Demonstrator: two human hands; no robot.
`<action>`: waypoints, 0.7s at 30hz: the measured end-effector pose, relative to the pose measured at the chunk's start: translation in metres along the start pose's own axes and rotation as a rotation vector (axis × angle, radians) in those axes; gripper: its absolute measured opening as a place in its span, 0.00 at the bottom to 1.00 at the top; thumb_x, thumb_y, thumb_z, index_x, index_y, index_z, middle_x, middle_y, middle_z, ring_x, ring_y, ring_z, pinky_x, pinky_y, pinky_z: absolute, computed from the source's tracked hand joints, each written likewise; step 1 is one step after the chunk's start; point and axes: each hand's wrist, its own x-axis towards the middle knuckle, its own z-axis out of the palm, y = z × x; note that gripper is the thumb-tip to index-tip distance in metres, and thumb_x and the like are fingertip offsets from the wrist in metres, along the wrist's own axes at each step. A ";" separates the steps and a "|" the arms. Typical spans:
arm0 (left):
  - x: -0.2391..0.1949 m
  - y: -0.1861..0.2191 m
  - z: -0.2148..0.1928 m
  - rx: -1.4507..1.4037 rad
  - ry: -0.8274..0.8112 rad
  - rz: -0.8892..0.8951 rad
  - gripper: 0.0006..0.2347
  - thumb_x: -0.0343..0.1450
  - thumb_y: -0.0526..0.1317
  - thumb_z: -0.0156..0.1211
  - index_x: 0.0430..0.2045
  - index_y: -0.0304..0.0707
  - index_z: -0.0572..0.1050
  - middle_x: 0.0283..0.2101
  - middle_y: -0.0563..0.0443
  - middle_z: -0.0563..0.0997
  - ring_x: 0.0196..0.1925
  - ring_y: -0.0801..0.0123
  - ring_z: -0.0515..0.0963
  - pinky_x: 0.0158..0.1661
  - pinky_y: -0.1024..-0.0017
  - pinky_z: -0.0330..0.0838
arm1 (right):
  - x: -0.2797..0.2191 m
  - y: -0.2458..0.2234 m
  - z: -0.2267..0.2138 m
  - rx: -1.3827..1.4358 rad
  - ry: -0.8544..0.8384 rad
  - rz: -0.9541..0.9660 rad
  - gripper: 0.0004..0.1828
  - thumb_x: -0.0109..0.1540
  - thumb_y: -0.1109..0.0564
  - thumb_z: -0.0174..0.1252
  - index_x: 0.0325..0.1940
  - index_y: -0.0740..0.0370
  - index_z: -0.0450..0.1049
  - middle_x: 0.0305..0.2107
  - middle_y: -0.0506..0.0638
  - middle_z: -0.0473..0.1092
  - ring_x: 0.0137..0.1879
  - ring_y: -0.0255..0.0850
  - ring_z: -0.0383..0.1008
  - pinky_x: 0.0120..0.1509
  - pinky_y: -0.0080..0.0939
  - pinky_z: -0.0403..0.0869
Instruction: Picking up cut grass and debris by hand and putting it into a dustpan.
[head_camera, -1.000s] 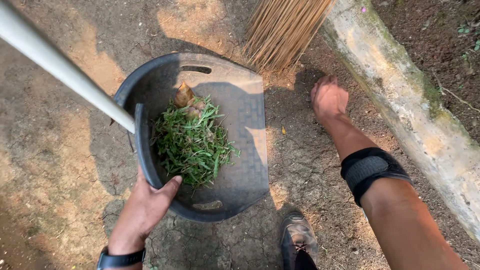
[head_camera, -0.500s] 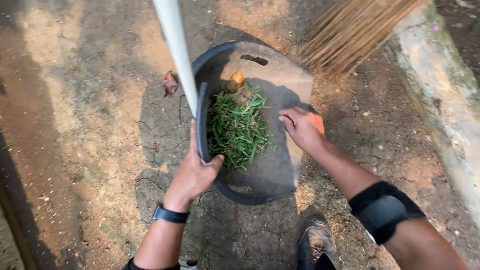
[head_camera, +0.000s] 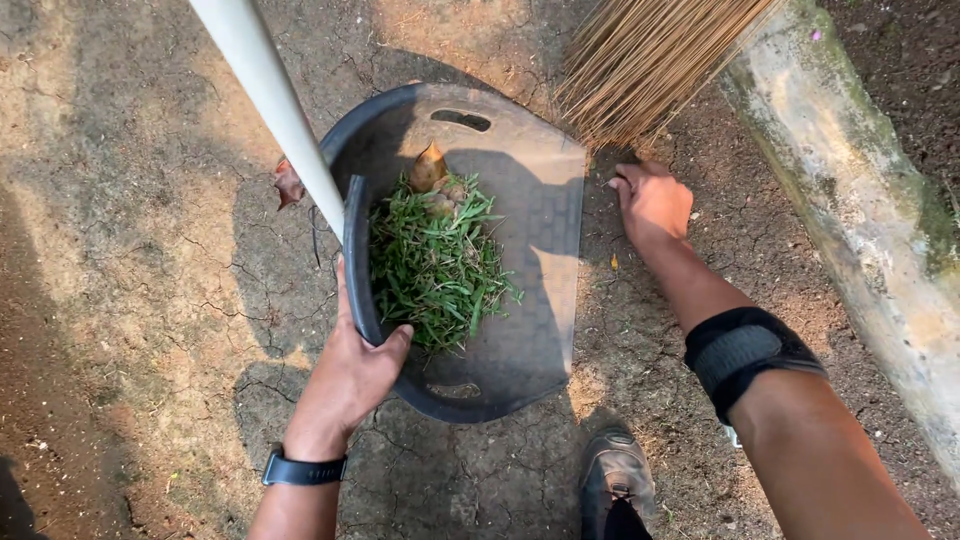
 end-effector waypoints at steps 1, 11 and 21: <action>0.000 0.002 0.000 0.002 0.000 -0.002 0.48 0.66 0.39 0.62 0.73 0.46 0.27 0.67 0.31 0.68 0.69 0.50 0.69 0.65 0.64 0.63 | 0.002 0.000 0.001 0.002 -0.002 0.001 0.10 0.64 0.52 0.62 0.46 0.54 0.82 0.39 0.57 0.77 0.39 0.57 0.79 0.44 0.56 0.77; 0.000 0.020 -0.003 -0.008 -0.026 -0.084 0.48 0.65 0.38 0.60 0.75 0.51 0.28 0.66 0.34 0.70 0.66 0.50 0.73 0.63 0.63 0.66 | 0.016 -0.010 0.001 -0.241 -0.265 0.067 0.14 0.73 0.51 0.47 0.46 0.64 0.73 0.45 0.63 0.72 0.33 0.57 0.79 0.36 0.55 0.79; -0.009 0.025 -0.008 -0.065 -0.054 -0.196 0.49 0.67 0.43 0.60 0.80 0.44 0.28 0.60 0.24 0.79 0.58 0.44 0.84 0.59 0.62 0.74 | -0.008 -0.037 0.015 -0.024 -0.057 -0.113 0.10 0.70 0.51 0.53 0.44 0.57 0.75 0.39 0.58 0.75 0.40 0.58 0.77 0.40 0.59 0.74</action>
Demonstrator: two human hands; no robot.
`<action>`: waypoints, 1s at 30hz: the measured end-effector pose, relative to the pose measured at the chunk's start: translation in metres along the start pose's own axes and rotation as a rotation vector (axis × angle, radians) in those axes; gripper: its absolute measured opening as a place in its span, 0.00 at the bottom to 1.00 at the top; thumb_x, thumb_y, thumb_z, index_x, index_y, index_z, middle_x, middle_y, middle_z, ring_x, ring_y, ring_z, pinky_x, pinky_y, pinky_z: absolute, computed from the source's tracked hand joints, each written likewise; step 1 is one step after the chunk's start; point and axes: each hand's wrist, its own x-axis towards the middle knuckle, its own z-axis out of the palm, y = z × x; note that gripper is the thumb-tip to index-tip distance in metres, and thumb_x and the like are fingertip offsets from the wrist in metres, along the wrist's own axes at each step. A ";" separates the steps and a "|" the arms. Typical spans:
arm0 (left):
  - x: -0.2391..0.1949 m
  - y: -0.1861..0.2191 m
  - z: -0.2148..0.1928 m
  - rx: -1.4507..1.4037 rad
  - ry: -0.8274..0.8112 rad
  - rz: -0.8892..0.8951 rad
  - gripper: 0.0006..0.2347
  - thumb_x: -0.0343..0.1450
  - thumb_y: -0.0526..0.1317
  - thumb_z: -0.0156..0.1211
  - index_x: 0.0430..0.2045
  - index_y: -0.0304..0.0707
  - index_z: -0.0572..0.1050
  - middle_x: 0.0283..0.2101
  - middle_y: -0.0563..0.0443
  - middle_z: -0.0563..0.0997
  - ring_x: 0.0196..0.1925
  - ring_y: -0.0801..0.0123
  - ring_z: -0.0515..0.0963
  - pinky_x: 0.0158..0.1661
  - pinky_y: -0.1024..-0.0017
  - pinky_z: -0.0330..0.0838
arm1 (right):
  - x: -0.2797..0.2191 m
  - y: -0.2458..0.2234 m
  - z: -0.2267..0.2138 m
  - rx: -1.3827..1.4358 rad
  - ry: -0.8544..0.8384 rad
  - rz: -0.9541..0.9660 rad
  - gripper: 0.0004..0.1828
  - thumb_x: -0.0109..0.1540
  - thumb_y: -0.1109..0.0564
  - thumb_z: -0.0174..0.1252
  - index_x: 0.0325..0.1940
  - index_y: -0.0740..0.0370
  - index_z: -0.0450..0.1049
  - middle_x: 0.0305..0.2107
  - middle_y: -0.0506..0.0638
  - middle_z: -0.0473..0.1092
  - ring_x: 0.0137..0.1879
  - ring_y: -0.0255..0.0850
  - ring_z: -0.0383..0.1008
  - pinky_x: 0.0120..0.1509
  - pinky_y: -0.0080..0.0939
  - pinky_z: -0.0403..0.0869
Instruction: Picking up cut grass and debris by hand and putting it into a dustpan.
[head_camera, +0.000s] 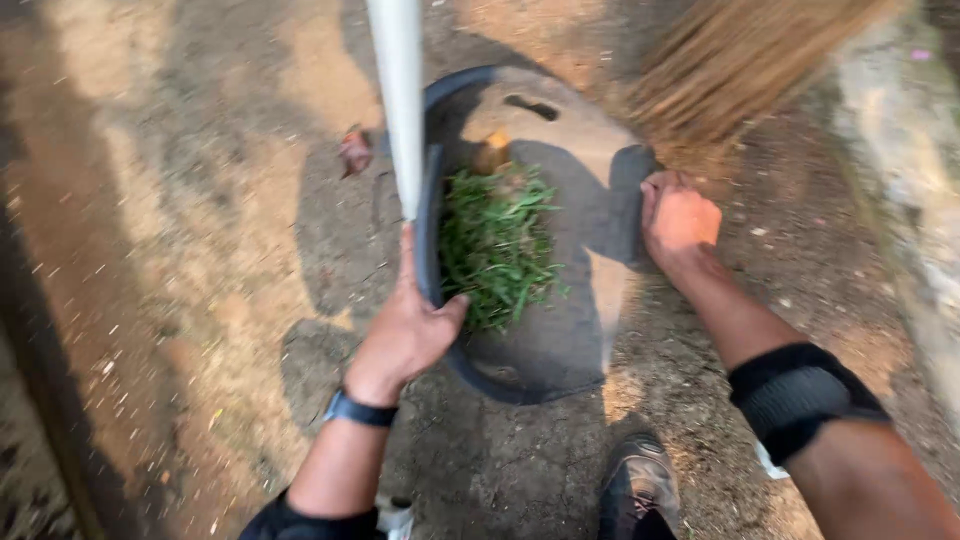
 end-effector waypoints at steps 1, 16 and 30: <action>0.002 -0.005 0.001 -0.010 0.028 -0.017 0.49 0.67 0.43 0.60 0.80 0.44 0.28 0.60 0.24 0.79 0.58 0.44 0.84 0.59 0.62 0.74 | -0.003 -0.012 0.000 0.020 -0.006 -0.027 0.10 0.70 0.51 0.53 0.44 0.57 0.75 0.39 0.58 0.75 0.40 0.58 0.77 0.40 0.59 0.74; 0.004 -0.022 -0.006 -0.039 -0.074 0.065 0.50 0.67 0.41 0.62 0.76 0.44 0.25 0.64 0.29 0.73 0.40 0.34 0.88 0.40 0.51 0.83 | -0.058 -0.111 -0.045 0.256 -0.200 -0.217 0.08 0.65 0.53 0.61 0.47 0.54 0.81 0.37 0.54 0.80 0.42 0.51 0.80 0.45 0.50 0.77; 0.020 -0.053 -0.070 -0.428 0.068 0.160 0.20 0.65 0.26 0.48 0.54 0.26 0.71 0.34 0.32 0.82 0.22 0.54 0.84 0.21 0.68 0.82 | -0.127 -0.040 -0.093 0.370 -0.360 0.317 0.14 0.66 0.56 0.57 0.56 0.53 0.79 0.42 0.47 0.80 0.43 0.36 0.80 0.52 0.41 0.76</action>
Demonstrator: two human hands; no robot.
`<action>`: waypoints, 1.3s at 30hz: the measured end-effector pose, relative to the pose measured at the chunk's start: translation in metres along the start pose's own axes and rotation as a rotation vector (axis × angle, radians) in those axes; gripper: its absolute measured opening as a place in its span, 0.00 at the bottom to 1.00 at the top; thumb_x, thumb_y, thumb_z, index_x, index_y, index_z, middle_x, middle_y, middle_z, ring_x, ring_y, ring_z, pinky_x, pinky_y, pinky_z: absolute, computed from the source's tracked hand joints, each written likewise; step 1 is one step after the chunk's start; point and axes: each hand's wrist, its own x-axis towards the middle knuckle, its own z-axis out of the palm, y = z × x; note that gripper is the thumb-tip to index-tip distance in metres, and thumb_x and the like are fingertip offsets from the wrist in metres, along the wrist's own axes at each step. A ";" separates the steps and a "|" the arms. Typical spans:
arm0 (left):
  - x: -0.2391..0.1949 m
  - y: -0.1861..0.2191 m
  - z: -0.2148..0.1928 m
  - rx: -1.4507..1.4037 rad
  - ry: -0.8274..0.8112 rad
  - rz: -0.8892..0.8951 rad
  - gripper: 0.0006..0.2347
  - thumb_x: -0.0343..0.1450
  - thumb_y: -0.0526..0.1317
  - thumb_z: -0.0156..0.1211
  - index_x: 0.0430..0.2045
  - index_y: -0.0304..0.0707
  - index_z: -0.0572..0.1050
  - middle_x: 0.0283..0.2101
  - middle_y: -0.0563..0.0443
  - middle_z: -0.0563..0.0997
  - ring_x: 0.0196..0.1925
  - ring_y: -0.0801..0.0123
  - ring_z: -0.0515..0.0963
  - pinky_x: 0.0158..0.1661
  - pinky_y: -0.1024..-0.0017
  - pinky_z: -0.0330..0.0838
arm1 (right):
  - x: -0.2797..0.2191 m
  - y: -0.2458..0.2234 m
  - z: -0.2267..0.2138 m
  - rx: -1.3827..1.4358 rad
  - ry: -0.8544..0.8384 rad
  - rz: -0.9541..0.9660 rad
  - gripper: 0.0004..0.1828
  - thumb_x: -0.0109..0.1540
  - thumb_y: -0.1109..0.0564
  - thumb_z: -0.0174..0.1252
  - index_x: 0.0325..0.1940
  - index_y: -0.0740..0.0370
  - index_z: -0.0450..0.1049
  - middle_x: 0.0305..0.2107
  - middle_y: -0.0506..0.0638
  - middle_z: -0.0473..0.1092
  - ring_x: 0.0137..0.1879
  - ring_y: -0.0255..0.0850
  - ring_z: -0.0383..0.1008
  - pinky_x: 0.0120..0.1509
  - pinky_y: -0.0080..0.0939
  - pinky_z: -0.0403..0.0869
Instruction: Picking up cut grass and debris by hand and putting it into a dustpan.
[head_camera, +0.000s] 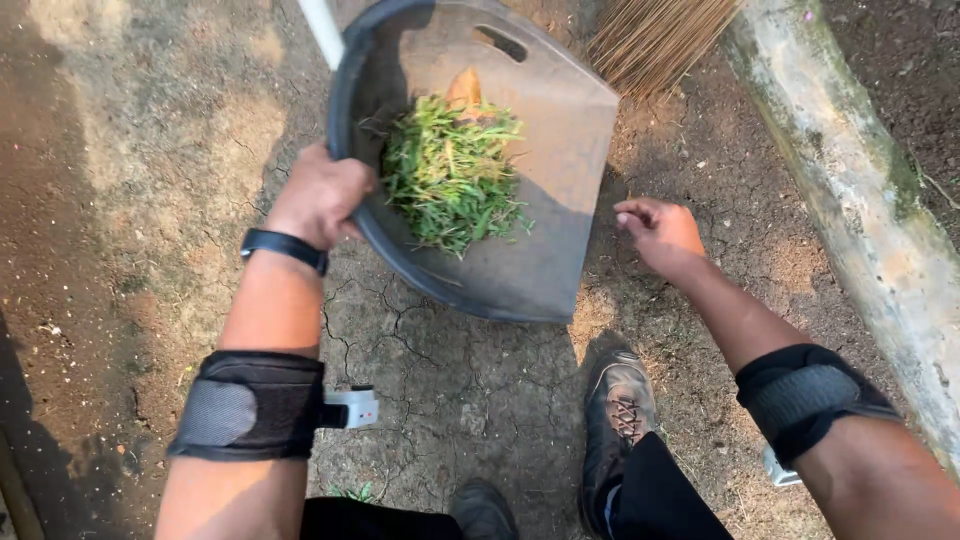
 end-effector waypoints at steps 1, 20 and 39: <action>-0.004 0.004 -0.005 0.006 -0.003 0.005 0.20 0.65 0.26 0.48 0.54 0.26 0.71 0.34 0.32 0.82 0.22 0.54 0.84 0.21 0.68 0.82 | -0.001 0.009 -0.003 0.005 0.007 0.002 0.14 0.66 0.56 0.57 0.56 0.53 0.79 0.42 0.47 0.80 0.43 0.36 0.80 0.52 0.41 0.76; -0.001 -0.008 -0.018 0.044 0.204 0.008 0.16 0.65 0.25 0.52 0.48 0.29 0.72 0.31 0.43 0.80 0.22 0.60 0.81 0.16 0.67 0.76 | 0.010 0.069 -0.030 -0.414 0.067 0.254 0.12 0.69 0.45 0.58 0.50 0.49 0.81 0.35 0.51 0.80 0.36 0.43 0.78 0.47 0.50 0.77; 0.010 -0.010 0.014 0.412 0.208 0.066 0.17 0.63 0.32 0.58 0.47 0.30 0.76 0.41 0.45 0.83 0.42 0.64 0.82 0.45 0.69 0.74 | 0.042 0.046 0.013 -0.506 0.231 -0.030 0.11 0.67 0.48 0.58 0.45 0.53 0.81 0.40 0.52 0.77 0.41 0.50 0.79 0.46 0.52 0.78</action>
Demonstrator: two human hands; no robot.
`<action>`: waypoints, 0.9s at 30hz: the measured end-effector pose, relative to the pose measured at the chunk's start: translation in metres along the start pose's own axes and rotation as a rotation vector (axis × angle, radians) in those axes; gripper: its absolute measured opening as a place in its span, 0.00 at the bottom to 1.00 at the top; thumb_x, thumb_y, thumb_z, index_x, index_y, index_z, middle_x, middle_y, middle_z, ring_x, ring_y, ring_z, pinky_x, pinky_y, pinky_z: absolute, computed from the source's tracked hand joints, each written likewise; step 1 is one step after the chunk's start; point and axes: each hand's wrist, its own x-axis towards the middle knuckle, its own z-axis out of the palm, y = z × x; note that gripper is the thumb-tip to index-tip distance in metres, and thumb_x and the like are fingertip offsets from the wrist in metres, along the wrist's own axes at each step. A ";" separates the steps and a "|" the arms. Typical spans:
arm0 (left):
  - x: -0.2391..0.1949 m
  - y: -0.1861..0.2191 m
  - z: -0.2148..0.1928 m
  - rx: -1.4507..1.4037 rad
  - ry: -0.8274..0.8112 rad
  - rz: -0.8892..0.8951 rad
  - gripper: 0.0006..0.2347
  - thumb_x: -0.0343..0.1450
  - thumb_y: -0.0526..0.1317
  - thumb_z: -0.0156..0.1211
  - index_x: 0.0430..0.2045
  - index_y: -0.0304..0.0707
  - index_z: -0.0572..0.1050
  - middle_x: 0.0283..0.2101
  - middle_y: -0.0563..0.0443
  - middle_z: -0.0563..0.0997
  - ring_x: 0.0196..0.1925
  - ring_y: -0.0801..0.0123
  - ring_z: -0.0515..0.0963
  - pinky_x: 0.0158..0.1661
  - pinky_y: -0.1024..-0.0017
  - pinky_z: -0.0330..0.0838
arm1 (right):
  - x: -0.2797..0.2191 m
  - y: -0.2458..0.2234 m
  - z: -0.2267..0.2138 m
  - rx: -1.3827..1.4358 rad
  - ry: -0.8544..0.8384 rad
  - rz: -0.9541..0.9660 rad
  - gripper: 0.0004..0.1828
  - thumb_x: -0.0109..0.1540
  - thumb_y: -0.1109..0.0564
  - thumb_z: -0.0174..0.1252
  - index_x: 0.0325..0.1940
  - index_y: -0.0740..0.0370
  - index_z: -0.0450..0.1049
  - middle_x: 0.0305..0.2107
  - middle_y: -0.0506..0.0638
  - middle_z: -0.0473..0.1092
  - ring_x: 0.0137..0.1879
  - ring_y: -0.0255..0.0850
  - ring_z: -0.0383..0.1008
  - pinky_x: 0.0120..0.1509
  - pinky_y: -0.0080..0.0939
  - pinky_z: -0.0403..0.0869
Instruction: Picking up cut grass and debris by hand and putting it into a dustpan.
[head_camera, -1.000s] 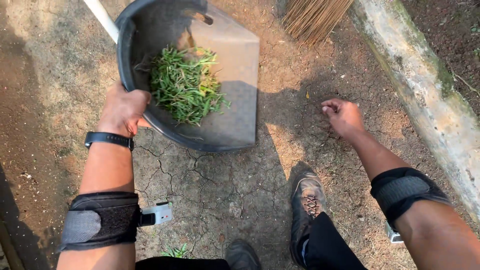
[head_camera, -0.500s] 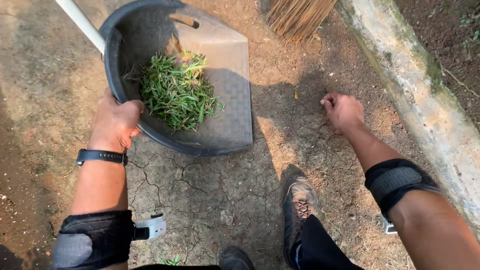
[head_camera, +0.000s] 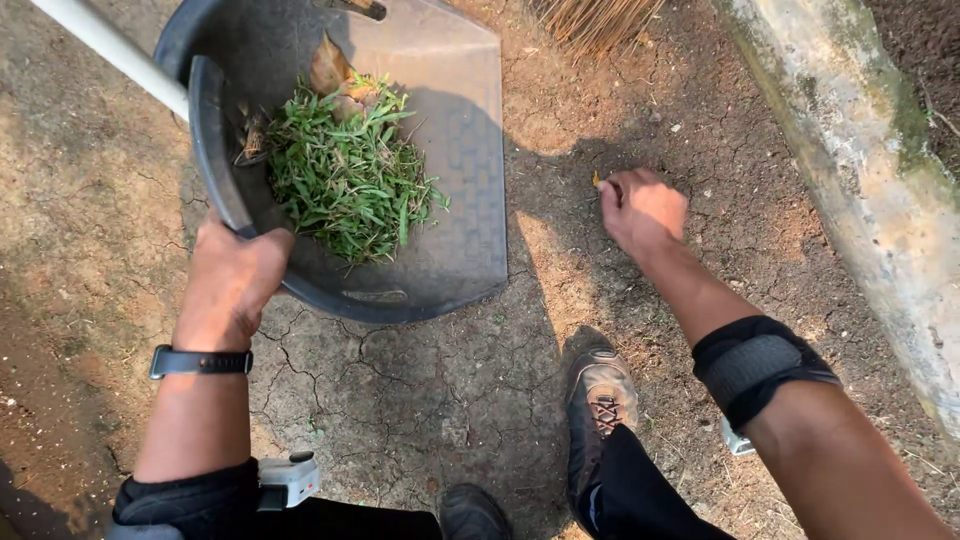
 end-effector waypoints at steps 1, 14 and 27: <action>0.001 -0.003 0.002 0.001 -0.005 -0.001 0.17 0.63 0.32 0.58 0.47 0.30 0.76 0.41 0.45 0.83 0.42 0.64 0.82 0.45 0.69 0.74 | 0.000 0.000 -0.001 -0.002 -0.003 0.003 0.11 0.67 0.48 0.58 0.45 0.53 0.81 0.40 0.52 0.77 0.41 0.50 0.79 0.46 0.52 0.78; 0.009 0.013 -0.006 0.131 -0.066 -0.032 0.19 0.65 0.34 0.58 0.52 0.32 0.73 0.40 0.42 0.83 0.39 0.61 0.83 0.42 0.66 0.76 | 0.008 0.020 -0.003 0.134 -0.114 0.240 0.09 0.69 0.50 0.57 0.45 0.55 0.79 0.42 0.54 0.76 0.38 0.47 0.79 0.44 0.49 0.79; -0.001 -0.001 -0.002 0.085 -0.025 0.086 0.29 0.65 0.34 0.56 0.65 0.40 0.64 0.43 0.35 0.83 0.36 0.55 0.86 0.38 0.62 0.81 | 0.001 0.019 0.012 -0.016 -0.100 -0.034 0.11 0.72 0.50 0.55 0.45 0.58 0.77 0.41 0.59 0.76 0.45 0.56 0.78 0.52 0.56 0.76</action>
